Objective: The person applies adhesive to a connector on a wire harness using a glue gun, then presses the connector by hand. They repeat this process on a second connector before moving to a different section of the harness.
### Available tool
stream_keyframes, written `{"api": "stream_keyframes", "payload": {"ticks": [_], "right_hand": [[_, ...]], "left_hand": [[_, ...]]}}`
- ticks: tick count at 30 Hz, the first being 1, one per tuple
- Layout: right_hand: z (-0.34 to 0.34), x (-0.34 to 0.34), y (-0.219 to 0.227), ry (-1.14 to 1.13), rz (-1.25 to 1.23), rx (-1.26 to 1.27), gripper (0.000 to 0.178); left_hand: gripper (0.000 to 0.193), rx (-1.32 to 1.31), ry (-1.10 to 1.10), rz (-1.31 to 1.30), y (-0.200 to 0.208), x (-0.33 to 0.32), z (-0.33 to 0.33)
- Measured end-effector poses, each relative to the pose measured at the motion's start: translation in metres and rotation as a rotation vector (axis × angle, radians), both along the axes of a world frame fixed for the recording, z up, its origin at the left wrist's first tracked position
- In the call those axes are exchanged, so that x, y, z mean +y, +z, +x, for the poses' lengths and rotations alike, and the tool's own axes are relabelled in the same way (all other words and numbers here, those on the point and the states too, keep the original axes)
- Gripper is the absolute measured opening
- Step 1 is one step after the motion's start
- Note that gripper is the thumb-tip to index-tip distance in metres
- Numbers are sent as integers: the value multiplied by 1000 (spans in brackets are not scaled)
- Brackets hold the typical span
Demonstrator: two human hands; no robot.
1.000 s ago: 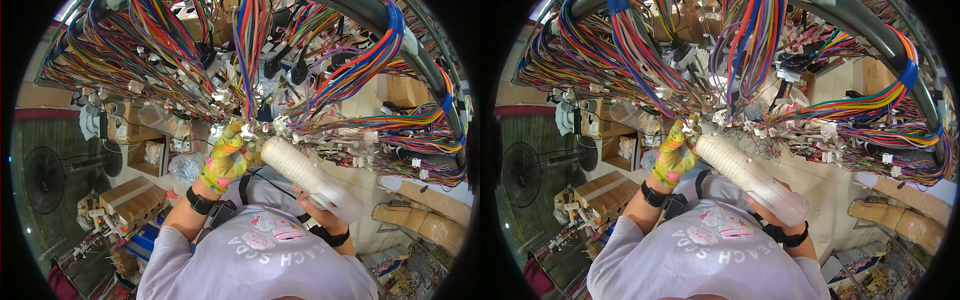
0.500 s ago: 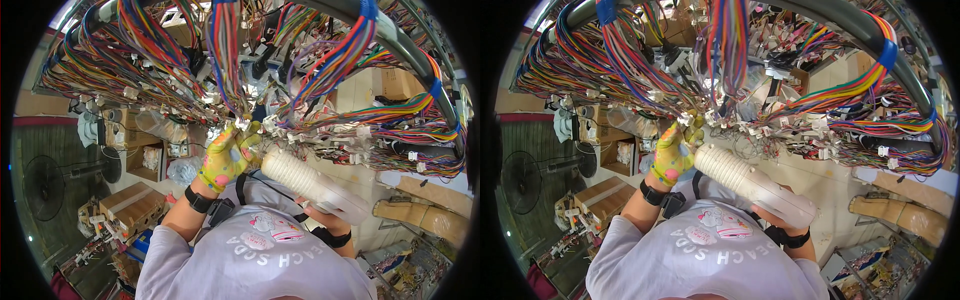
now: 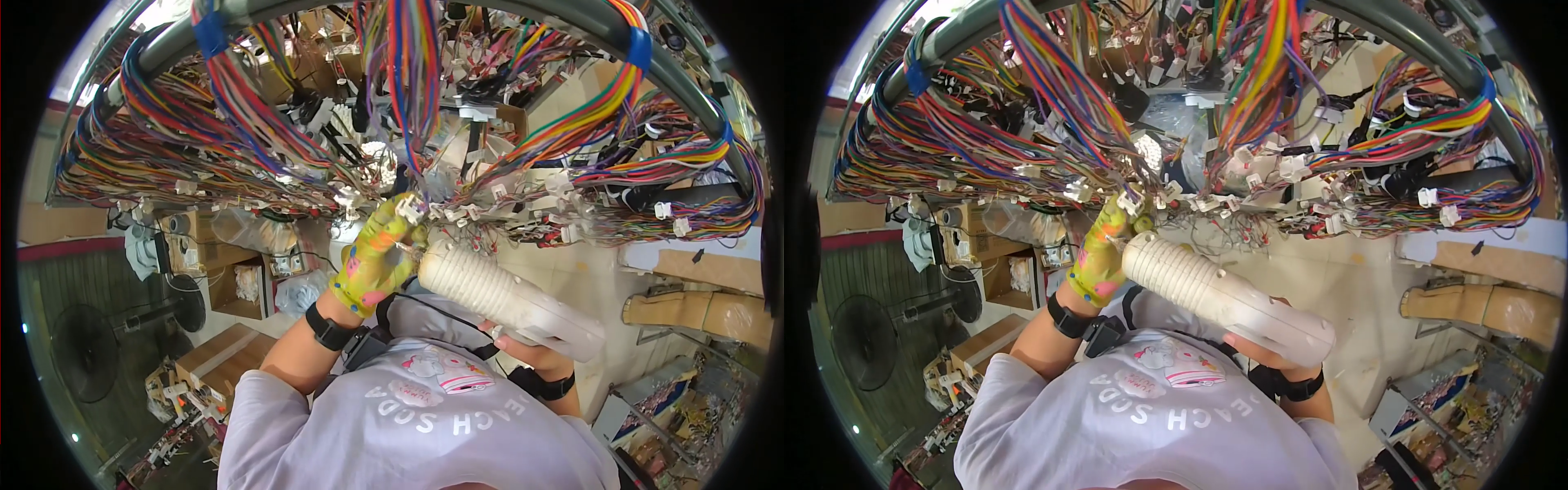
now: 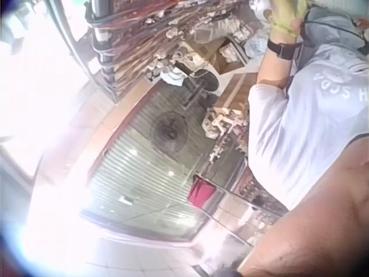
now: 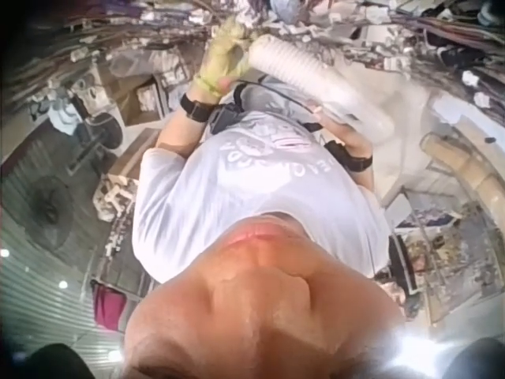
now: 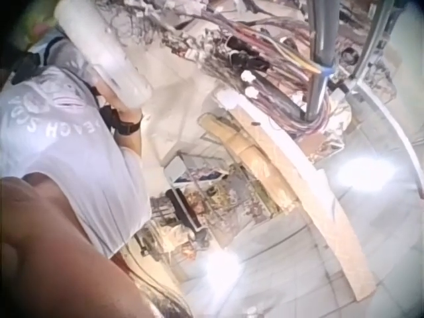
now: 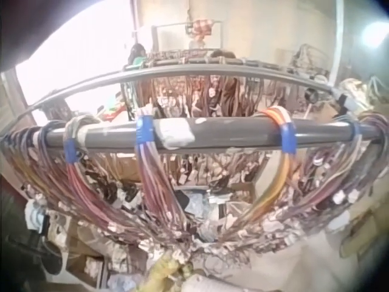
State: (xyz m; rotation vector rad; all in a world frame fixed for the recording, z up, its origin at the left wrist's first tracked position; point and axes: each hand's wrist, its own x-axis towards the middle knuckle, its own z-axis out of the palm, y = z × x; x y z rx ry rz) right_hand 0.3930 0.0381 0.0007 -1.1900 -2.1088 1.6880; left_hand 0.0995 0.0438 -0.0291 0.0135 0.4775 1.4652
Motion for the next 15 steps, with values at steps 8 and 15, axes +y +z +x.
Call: {"api": "stream_keyframes", "payload": {"ticks": [8,15], "right_hand": [[7,-8,-6,-153,-59,189,67],[-16,-2,7,-282,-238,415,50]], "left_hand": [[37,247,123,36,11,7,21],[29,455,281,-7,10,8,30]]}}
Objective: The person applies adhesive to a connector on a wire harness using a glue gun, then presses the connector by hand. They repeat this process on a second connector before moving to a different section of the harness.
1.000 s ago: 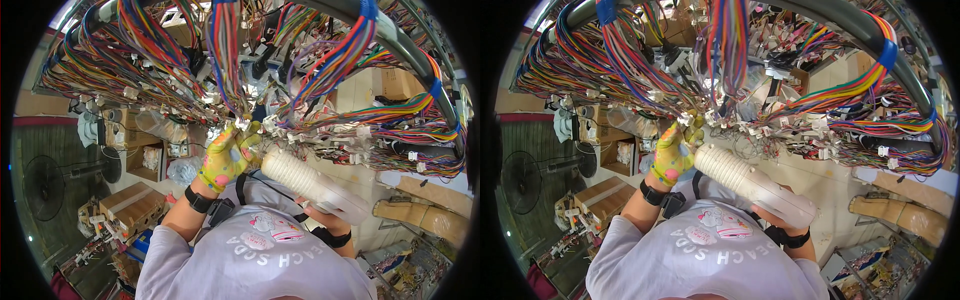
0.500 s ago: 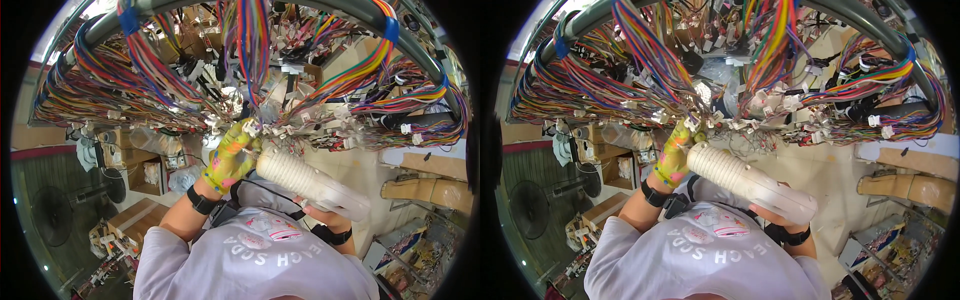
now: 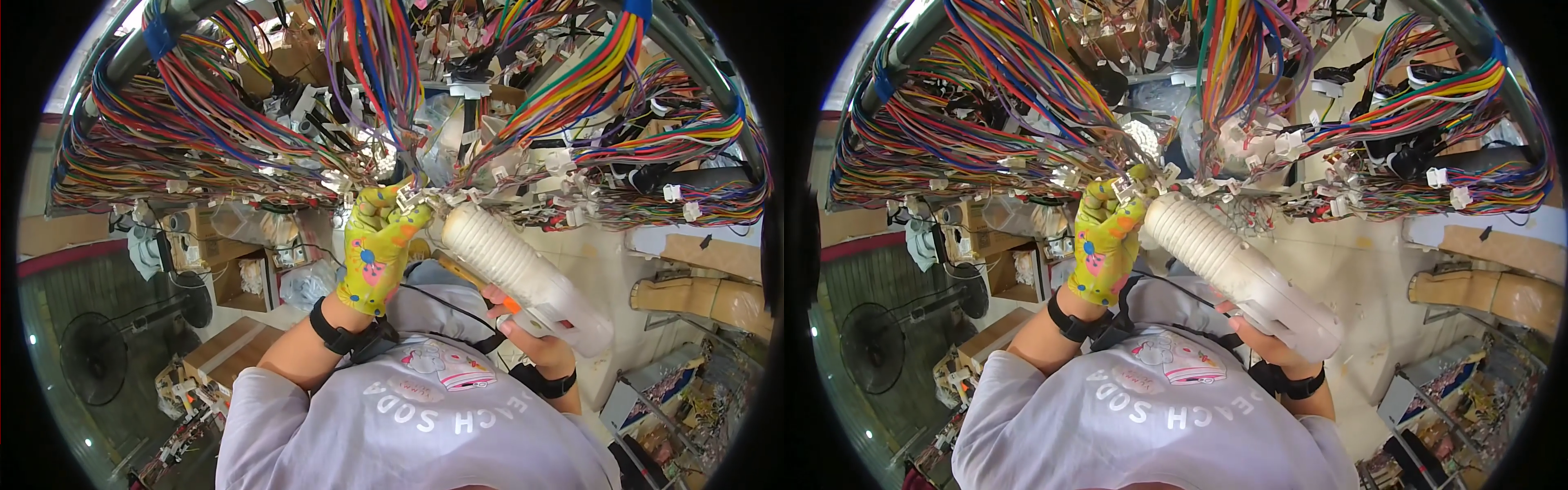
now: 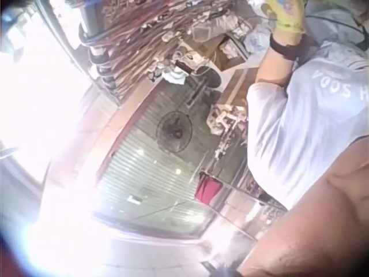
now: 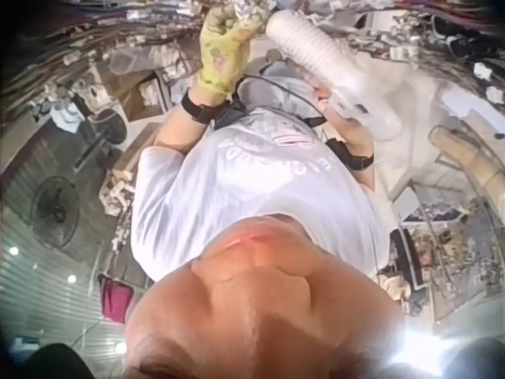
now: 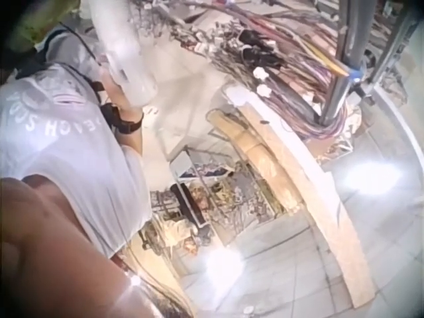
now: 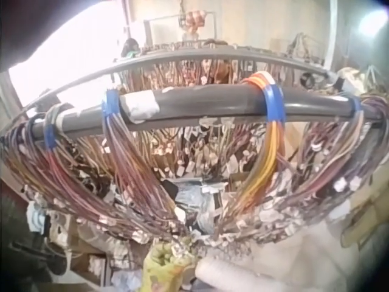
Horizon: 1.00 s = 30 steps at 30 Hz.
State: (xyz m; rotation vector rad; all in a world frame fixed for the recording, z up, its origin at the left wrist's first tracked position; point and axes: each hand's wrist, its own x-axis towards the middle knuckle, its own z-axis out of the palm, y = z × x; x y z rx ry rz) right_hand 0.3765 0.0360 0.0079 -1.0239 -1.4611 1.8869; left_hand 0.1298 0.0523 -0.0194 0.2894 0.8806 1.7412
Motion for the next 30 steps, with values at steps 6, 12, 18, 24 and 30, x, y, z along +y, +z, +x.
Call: {"api": "stream_keyframes", "payload": {"ticks": [6,12,18,24,30], "right_hand": [[1,1,-10,66,145,-67,43],[-3,2,-8,56,56,-65,42],[-1,5,-11,160,269,-297,39],[-4,3,-8,141,274,-365,35],[-1,4,-12,162,318,-381,36]], "left_hand": [[31,101,-6,16,-1,-5,-2],[31,194,-5,21,-7,-8,-2],[31,127,-11,60,-7,-11,-5],[30,107,10,65,-5,-10,-4],[28,169,38,74,1,-9,-4]]}}
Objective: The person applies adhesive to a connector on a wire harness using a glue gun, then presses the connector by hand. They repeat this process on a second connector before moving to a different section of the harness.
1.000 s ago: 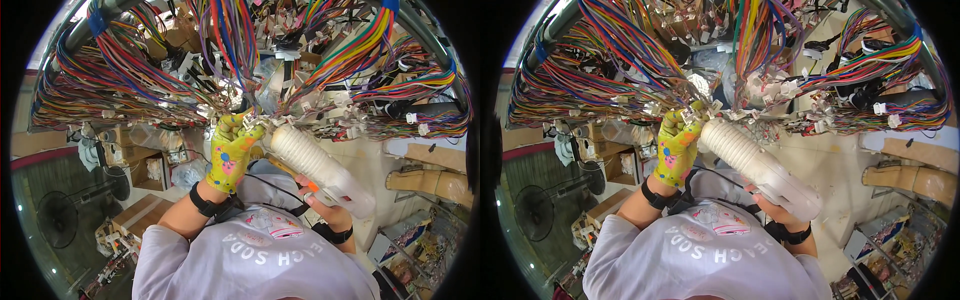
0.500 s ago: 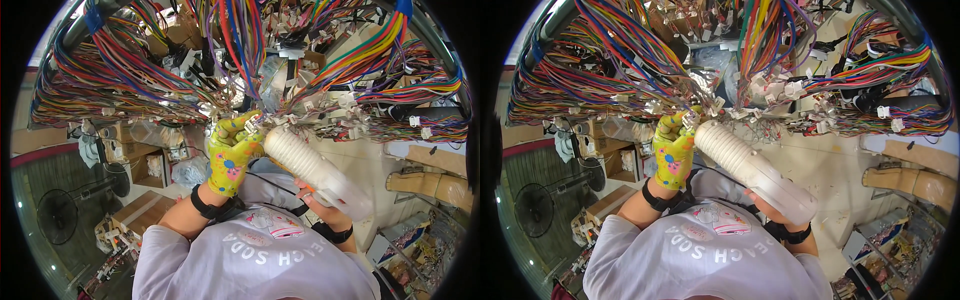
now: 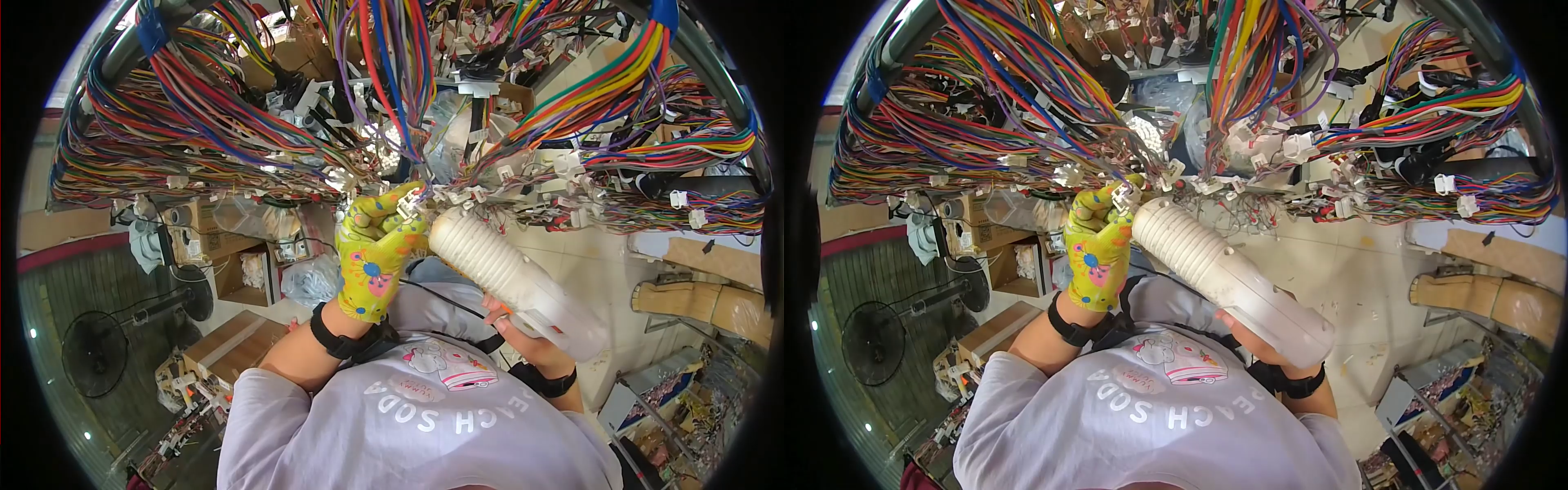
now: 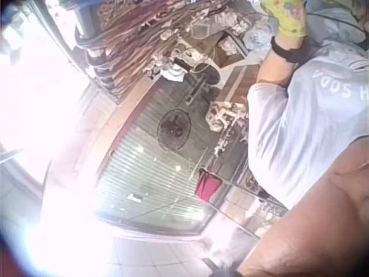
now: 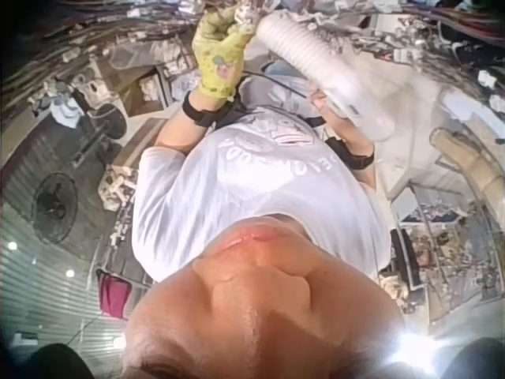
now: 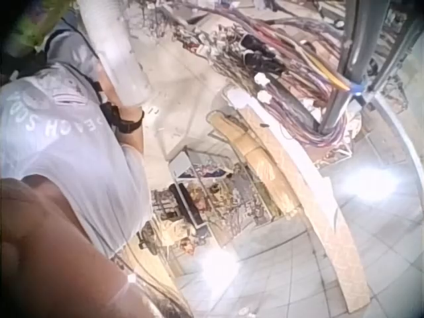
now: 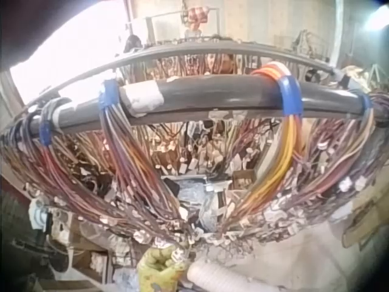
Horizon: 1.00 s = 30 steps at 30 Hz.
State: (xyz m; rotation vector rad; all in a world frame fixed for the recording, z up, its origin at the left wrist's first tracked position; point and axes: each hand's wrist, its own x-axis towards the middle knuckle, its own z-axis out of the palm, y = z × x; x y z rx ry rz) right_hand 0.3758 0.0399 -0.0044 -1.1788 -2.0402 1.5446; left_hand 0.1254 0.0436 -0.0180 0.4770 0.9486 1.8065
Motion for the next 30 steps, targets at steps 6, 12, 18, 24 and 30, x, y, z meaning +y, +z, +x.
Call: {"api": "stream_keyframes", "payload": {"ticks": [6,12,18,24,30], "right_hand": [[3,-3,-4,-11,45,-61,42],[6,-1,-9,-5,65,-22,37],[4,-2,-6,-77,16,50,28],[3,-3,-8,-15,31,-3,28],[5,-2,-9,-42,11,50,37]], "left_hand": [[32,30,-22,-36,8,0,0],[29,-7,19,-79,5,1,1],[28,3,0,-53,1,-1,-1],[28,-49,4,-16,2,0,-1],[29,-4,-22,-67,3,-1,-3]]}}
